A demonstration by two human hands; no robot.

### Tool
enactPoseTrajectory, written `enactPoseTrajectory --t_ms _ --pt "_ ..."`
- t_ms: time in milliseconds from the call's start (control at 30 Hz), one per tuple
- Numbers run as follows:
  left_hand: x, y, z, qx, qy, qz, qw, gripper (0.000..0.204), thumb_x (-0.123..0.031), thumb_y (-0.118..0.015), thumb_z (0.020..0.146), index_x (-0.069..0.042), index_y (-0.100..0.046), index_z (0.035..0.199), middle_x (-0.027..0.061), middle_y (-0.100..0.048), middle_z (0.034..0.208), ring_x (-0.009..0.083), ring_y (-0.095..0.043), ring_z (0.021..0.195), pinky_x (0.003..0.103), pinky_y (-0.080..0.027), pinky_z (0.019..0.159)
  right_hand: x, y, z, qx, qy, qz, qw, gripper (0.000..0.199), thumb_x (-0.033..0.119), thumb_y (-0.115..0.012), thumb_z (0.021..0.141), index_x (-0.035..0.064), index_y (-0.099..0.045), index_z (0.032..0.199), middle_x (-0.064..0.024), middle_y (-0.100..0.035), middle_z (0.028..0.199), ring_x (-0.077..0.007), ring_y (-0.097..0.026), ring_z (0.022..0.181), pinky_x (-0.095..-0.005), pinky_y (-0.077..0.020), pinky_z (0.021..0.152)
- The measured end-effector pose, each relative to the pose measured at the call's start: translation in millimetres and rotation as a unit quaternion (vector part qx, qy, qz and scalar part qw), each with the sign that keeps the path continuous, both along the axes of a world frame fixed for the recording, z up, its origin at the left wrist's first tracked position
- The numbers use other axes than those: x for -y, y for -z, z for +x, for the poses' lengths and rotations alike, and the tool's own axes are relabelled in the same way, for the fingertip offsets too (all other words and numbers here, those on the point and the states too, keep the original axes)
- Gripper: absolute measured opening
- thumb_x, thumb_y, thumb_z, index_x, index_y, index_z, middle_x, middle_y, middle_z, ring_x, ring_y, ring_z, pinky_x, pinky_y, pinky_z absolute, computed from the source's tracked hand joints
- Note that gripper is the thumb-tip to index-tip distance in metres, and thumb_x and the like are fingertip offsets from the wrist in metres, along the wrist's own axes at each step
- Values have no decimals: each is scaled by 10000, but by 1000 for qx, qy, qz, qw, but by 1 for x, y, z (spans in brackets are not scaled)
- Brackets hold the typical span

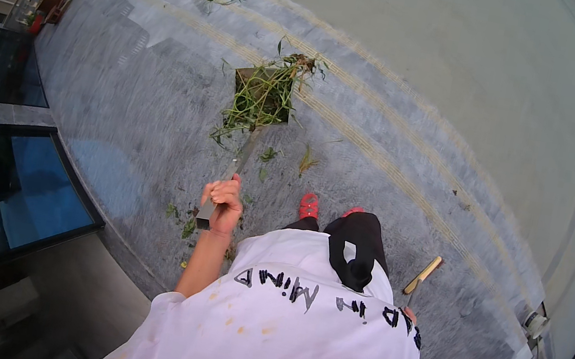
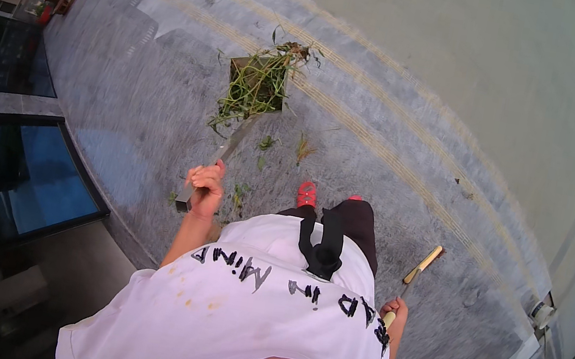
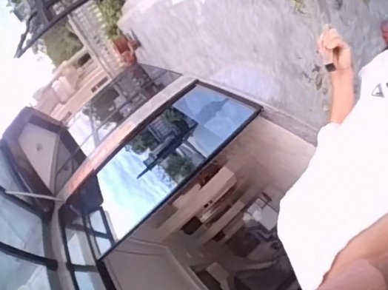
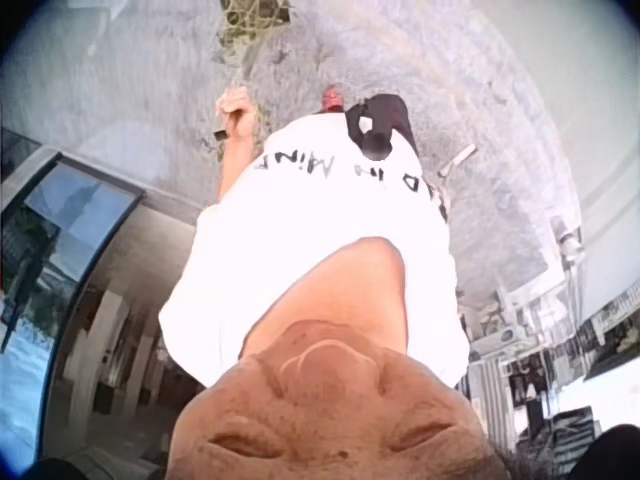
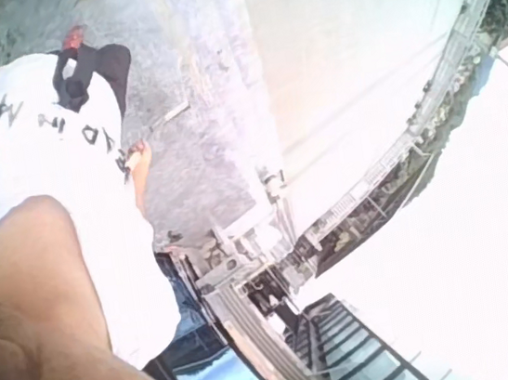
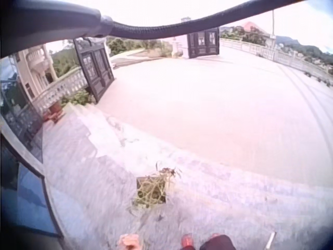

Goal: The person sweeps scattered leaves and debris on a tiled outdoor patio using a broom. They gather the debris into a pile, then use a dustpan to collect it and carry it away.

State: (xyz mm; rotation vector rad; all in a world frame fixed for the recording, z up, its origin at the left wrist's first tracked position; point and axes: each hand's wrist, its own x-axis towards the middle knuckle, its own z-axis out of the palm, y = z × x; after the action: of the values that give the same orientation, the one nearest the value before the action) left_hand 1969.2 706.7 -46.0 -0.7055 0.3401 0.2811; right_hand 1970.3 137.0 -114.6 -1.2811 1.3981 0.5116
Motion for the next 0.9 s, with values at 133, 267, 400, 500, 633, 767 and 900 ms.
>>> enactPoseTrajectory --t_ms 133,267,400,500,633,767,900 --pt "-22 -10 72 2 6 24 1000 386 5 -486 769 156 -315 1080 66 -446 653 149 -509 518 261 -484 463 0 21 68 23 133 50 990 149 38 -518 784 82 -412 688 9 -418 506 -99 -398 364 -238 -344 320" --pt "-56 14 189 -9 -29 13 999 382 12 -500 762 147 -311 1066 64 -449 649 154 -513 516 262 -493 473 3 45 157 43 255 98 961 163 47 -507 796 91 -404 677 18 -412 497 -95 -393 362 -229 -343 321" --pt "-72 4 290 6 -55 -9 998 376 4 -499 761 141 -305 1053 71 -442 659 162 -514 531 274 -501 485 8 62 268 64 368 143 917 180 55 -496 809 100 -397 665 26 -406 488 -92 -387 359 -221 -342 321" --pt "-86 -14 344 10 -85 -15 996 389 -4 -508 760 141 -300 1056 74 -444 663 163 -514 524 277 -503 480 0 69 369 72 413 179 890 194 61 -487 818 107 -391 656 33 -401 482 -90 -383 357 -214 -342 322" --pt "-100 -23 422 4 -94 -12 995 378 -3 -506 762 136 -310 1054 69 -445 660 160 -515 527 273 -499 476 -26 83 492 89 446 218 863 213 69 -477 830 116 -384 644 41 -395 473 -87 -378 354 -206 -341 323" --pt "-131 -23 499 -2 -84 9 996 366 -11 -498 772 139 -318 1053 66 -449 669 154 -519 540 272 -500 482 -83 95 619 106 400 270 870 213 85 -464 849 122 -382 656 50 -399 473 -79 -387 363 -199 -343 330" --pt "-184 11 583 4 -52 21 998 343 -35 -484 777 154 -346 1028 59 -451 673 142 -520 550 256 -495 488 -143 119 719 152 287 290 900 155 109 -480 850 131 -393 724 61 -427 503 -55 -422 395 -198 -354 349"
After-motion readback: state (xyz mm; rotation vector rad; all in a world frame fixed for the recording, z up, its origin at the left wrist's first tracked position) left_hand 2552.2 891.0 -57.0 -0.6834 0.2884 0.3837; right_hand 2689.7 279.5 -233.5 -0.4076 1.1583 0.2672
